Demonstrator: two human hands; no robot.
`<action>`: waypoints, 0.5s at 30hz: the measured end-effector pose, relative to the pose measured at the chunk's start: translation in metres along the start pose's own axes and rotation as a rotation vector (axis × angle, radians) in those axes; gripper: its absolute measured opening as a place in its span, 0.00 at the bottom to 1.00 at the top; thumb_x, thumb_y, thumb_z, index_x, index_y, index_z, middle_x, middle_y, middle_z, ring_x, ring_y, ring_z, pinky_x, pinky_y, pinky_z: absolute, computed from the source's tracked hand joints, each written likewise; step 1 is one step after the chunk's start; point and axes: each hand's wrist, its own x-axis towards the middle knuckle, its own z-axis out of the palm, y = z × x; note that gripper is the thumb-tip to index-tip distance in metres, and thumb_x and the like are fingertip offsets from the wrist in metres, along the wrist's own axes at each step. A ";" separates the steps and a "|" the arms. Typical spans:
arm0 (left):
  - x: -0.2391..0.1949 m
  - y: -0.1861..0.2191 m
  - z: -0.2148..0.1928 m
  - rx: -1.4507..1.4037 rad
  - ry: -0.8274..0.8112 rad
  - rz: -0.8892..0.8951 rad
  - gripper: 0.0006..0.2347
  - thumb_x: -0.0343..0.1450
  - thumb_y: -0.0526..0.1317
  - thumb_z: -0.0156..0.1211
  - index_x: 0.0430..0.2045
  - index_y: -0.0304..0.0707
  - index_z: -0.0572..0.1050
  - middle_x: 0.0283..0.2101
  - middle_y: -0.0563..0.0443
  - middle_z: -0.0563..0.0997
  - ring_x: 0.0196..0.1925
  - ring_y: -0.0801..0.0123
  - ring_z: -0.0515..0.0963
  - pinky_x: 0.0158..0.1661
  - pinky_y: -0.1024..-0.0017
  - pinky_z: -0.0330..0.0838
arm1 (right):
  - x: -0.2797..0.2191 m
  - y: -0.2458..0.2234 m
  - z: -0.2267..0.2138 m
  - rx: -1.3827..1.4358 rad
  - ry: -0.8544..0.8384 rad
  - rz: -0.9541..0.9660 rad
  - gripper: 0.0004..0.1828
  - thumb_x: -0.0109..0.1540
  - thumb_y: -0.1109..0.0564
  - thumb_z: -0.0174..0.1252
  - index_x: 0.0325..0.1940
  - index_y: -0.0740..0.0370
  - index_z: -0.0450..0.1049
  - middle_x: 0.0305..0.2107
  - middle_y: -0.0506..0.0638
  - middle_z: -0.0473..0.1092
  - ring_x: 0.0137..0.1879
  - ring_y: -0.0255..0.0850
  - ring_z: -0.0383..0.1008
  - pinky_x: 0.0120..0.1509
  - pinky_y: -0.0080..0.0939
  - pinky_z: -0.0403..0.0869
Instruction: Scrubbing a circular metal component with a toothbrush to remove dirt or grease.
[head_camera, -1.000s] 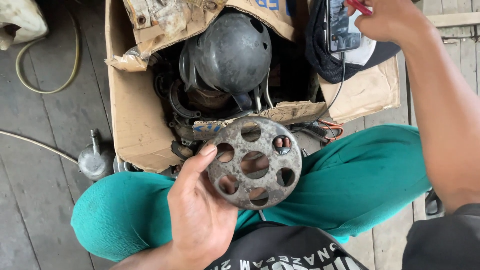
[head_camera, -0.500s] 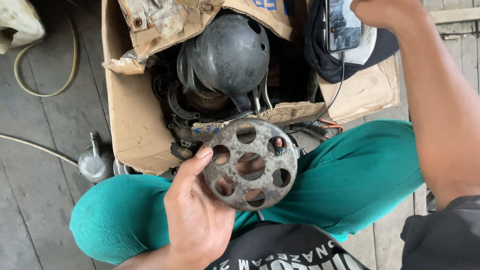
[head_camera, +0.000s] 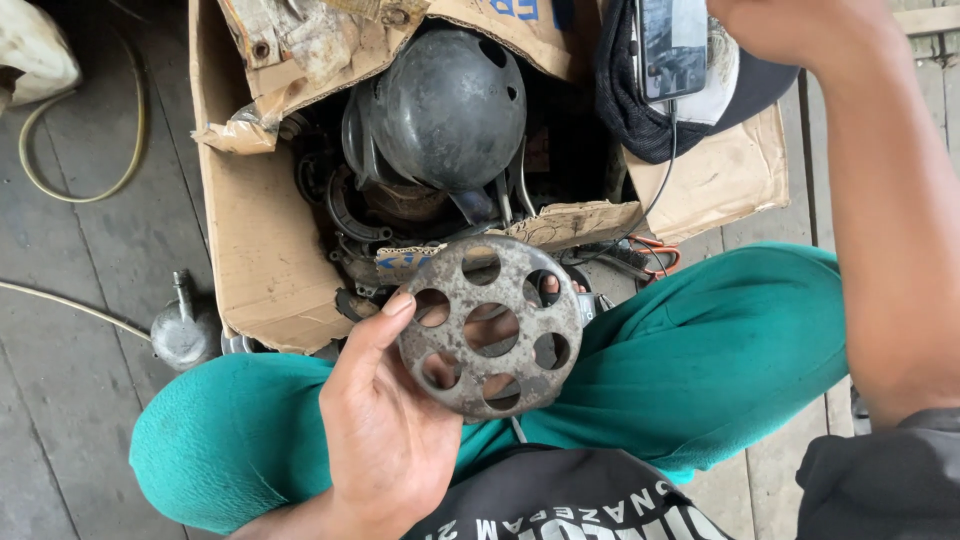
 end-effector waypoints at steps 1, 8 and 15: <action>0.002 -0.001 -0.003 -0.001 -0.001 0.001 0.22 0.71 0.38 0.36 0.57 0.26 0.68 0.59 0.34 0.75 0.56 0.49 0.70 0.55 0.53 0.60 | -0.013 -0.030 -0.012 0.001 0.010 -0.011 0.19 0.82 0.51 0.64 0.47 0.71 0.80 0.25 0.57 0.73 0.20 0.50 0.66 0.22 0.48 0.65; 0.005 -0.003 0.003 -0.006 -0.007 0.021 0.21 0.72 0.38 0.37 0.57 0.25 0.68 0.58 0.34 0.75 0.55 0.49 0.70 0.55 0.52 0.60 | -0.094 -0.262 -0.155 0.200 -0.119 -0.133 0.08 0.66 0.54 0.65 0.41 0.62 0.80 0.13 0.49 0.70 0.12 0.41 0.65 0.18 0.42 0.62; 0.025 -0.011 -0.021 0.013 0.006 0.110 0.16 0.71 0.39 0.44 0.49 0.30 0.70 0.53 0.44 0.75 0.46 0.63 0.67 0.45 0.66 0.55 | -0.160 -0.295 -0.161 0.311 -0.309 -0.300 0.10 0.56 0.42 0.66 0.32 0.46 0.78 0.23 0.36 0.79 0.12 0.41 0.73 0.19 0.44 0.72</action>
